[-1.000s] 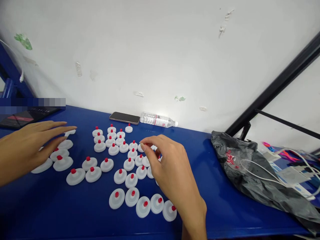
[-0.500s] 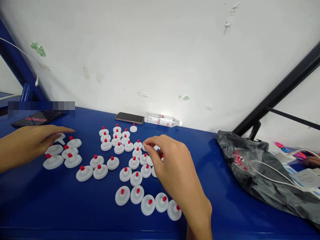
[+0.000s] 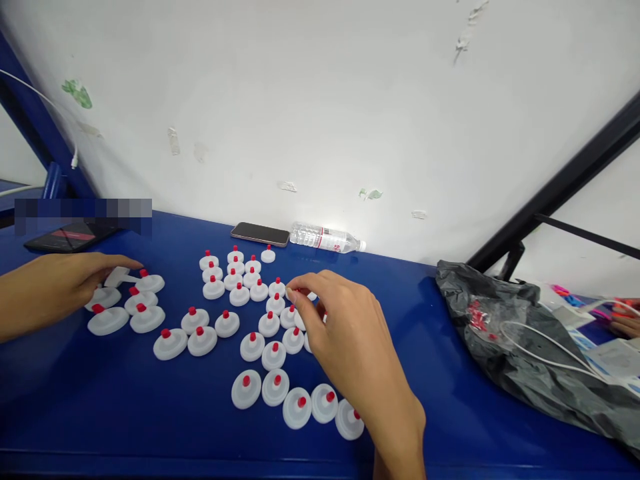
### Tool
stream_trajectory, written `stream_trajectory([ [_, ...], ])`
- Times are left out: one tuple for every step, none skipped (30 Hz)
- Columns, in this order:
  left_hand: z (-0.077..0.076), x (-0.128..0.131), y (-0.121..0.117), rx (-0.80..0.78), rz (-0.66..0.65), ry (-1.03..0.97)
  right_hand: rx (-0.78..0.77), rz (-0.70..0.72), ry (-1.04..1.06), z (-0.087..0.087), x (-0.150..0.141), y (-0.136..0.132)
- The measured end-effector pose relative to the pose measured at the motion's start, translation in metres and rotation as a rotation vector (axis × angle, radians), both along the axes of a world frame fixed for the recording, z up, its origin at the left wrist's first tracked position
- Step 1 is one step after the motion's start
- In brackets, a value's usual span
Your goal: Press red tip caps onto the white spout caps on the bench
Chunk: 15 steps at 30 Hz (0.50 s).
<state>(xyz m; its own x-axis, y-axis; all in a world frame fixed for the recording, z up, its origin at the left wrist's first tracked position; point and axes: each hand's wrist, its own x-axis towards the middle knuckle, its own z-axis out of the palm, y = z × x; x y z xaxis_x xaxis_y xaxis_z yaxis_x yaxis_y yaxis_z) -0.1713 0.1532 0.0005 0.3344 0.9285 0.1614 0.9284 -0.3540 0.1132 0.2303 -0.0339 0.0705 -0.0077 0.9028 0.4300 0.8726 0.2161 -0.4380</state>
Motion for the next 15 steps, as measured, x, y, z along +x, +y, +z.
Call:
stream_trajectory([
  [0.0, 0.0, 0.0, -0.008, -0.003, 0.002, 0.001, 0.0, -0.003, 0.0, 0.0, 0.0],
  [0.0, 0.0, 0.001, -0.018, -0.007, 0.005, 0.002, -0.001, -0.004, 0.0, 0.0, 0.0],
  [0.001, 0.001, 0.001, -0.026, -0.01, 0.009, 0.003, -0.003, -0.005, 0.0, 0.0, 0.0],
  [0.002, 0.001, 0.001, -0.029, -0.01, 0.013, 0.004, -0.005, -0.005, 0.0, 0.0, 0.0],
  [0.003, 0.002, 0.0, -0.03, -0.007, 0.015, 0.005, -0.007, -0.004, -0.001, -0.001, 0.001],
  [0.004, 0.003, 0.0, -0.027, -0.002, 0.016, 0.003, -0.005, -0.003, -0.001, -0.001, 0.001],
  [0.006, 0.004, -0.001, -0.024, 0.005, 0.017, 0.002, -0.004, -0.002, 0.0, -0.001, 0.001],
  [0.007, 0.006, -0.002, -0.019, 0.013, 0.018, 0.001, -0.004, -0.002, 0.0, -0.001, 0.001],
  [0.008, 0.007, -0.003, -0.014, 0.023, 0.019, 0.0, -0.002, -0.003, 0.0, -0.002, 0.001],
  [0.009, 0.008, -0.004, -0.009, 0.031, 0.019, -0.001, -0.001, -0.005, 0.0, -0.002, 0.001],
  [0.009, 0.009, -0.006, -0.005, 0.036, 0.018, -0.002, 0.0, -0.006, 0.0, -0.002, 0.001],
  [0.009, 0.01, -0.007, -0.003, 0.038, 0.016, -0.001, -0.001, -0.008, 0.001, -0.002, 0.001],
  [0.009, 0.012, -0.008, -0.003, 0.035, 0.011, 0.0, -0.003, -0.009, 0.001, -0.002, 0.001],
  [0.01, 0.013, -0.009, -0.004, 0.031, 0.006, -0.001, -0.002, -0.01, 0.0, -0.002, 0.001],
  [0.01, 0.015, -0.011, -0.005, 0.026, -0.001, -0.001, -0.003, -0.011, 0.0, -0.002, 0.001],
])
